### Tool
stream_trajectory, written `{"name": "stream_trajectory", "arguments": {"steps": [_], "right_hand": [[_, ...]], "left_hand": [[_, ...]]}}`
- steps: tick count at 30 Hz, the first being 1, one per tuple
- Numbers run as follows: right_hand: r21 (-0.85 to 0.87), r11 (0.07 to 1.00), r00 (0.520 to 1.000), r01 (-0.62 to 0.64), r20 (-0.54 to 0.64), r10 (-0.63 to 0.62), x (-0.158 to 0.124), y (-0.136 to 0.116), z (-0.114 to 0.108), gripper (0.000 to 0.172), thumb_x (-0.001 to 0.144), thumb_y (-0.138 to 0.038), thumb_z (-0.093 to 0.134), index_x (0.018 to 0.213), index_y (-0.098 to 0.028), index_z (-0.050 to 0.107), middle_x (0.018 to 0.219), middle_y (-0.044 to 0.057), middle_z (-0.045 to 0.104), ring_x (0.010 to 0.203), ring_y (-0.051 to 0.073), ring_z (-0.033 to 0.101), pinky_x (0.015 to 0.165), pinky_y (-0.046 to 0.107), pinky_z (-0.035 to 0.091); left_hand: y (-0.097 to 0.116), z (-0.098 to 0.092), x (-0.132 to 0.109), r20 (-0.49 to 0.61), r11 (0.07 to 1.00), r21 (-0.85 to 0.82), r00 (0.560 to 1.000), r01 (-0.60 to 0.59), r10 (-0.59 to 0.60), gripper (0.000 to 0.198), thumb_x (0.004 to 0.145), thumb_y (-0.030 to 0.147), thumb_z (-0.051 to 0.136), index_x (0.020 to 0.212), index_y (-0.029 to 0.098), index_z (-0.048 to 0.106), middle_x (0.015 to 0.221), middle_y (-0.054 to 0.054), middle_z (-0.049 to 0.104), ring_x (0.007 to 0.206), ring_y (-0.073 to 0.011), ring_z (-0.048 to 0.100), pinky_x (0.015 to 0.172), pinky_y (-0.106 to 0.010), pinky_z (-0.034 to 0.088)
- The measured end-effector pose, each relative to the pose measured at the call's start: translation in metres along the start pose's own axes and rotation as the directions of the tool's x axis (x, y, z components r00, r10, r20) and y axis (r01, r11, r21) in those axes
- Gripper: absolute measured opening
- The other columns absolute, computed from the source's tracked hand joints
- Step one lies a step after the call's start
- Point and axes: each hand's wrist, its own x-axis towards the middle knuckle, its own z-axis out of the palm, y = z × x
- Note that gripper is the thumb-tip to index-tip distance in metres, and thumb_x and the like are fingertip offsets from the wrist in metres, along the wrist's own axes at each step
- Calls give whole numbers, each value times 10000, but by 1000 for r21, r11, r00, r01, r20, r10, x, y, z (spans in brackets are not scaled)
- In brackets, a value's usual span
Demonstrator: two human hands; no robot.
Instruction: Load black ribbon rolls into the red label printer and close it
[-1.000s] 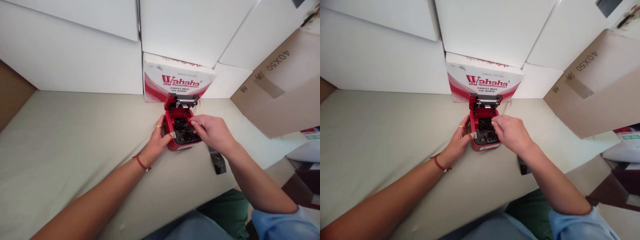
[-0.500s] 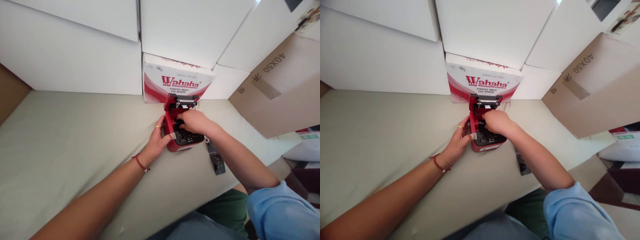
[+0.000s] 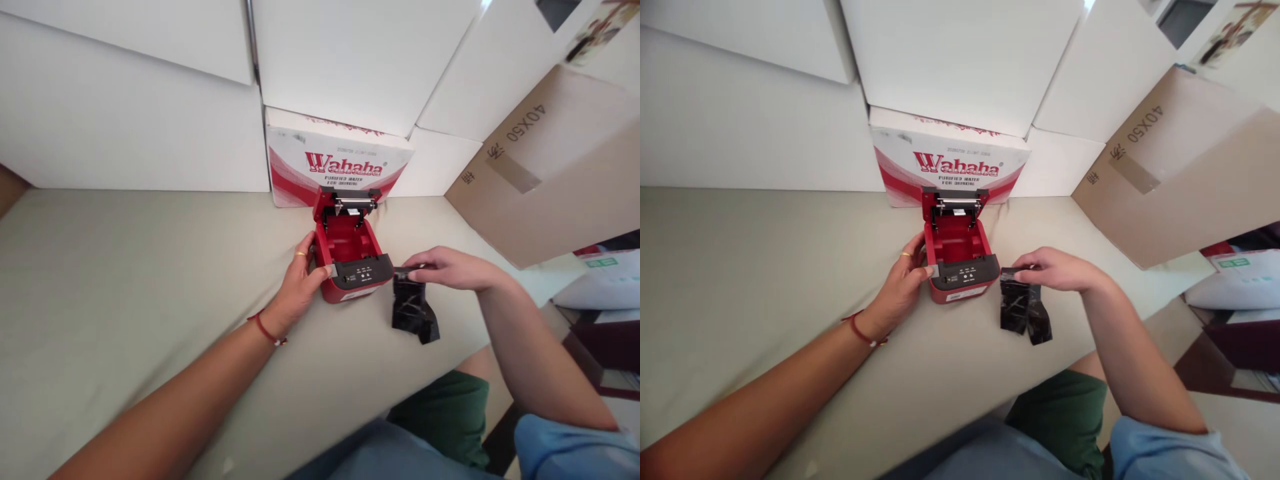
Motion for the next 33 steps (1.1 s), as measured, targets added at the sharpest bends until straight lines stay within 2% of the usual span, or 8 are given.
{"name": "stream_trajectory", "arguments": {"steps": [5,10,14,19,24,28,30,33], "right_hand": [[-11,1000,973,20,-228,-21,31,25,48,372,981,-370,714,1280,-226,882,1244,77,893,890,209,791,831,355,656],[-62,992,898,-111,-433,73,15,55,27,389,989,-326,673,1297,-211,881,1252,105,898,882,213,791,903,390,668],[-124,962,932,-242,-305,195,7,76,12,337,919,-273,730,1204,-224,904,1233,102,910,971,254,830,957,411,670],[-245,956,977,-163,-178,121,11,77,26,401,893,-229,720,1258,-246,887,1302,93,891,1181,291,830,1077,439,643],[-369,915,985,-164,-10,172,-21,42,1,397,913,-299,734,1270,-211,883,1290,127,888,1168,329,833,1052,456,643],[-339,941,999,11,54,8,-44,-22,-34,461,1052,-506,675,1367,-221,854,1308,132,876,1130,311,832,956,406,648],[-384,920,997,80,17,-80,-33,-55,-32,428,1086,-475,635,1375,-237,840,1297,118,874,1119,298,827,956,391,635],[-560,827,986,57,-101,-136,10,-91,-3,353,1107,-291,577,1365,-213,805,1308,125,851,1145,296,805,989,396,607]], "left_hand": [[7,-1,0,14,997,-54,998,63,-63,912,945,427,723,1777,286,375,1876,-120,446,1737,-380,452,1427,-610,436],[12,1,0,-2,990,-96,995,101,-101,937,902,430,758,1754,267,403,1883,-135,435,1748,-397,434,1437,-630,416],[17,3,1,12,987,-131,996,88,-87,923,877,417,760,1728,262,440,1843,-134,495,1720,-403,473,1426,-638,428],[17,2,1,7,991,-102,997,83,-82,927,885,444,775,1729,255,441,1841,-150,490,1708,-418,483,1414,-654,440],[13,0,1,8,992,-90,996,86,-86,929,907,434,757,1746,258,400,1859,-145,462,1711,-415,477,1415,-668,437],[12,0,1,25,992,-94,997,78,-76,910,913,414,741,1746,287,399,1863,-110,461,1715,-408,476,1431,-671,422],[11,0,1,33,991,-103,996,82,-79,907,916,414,733,1749,294,395,1860,-104,465,1726,-411,463,1432,-674,424],[8,0,1,31,987,-126,995,101,-98,959,890,419,748,1759,288,365,1879,-114,430,1756,-410,417,1451,-678,388]]}}
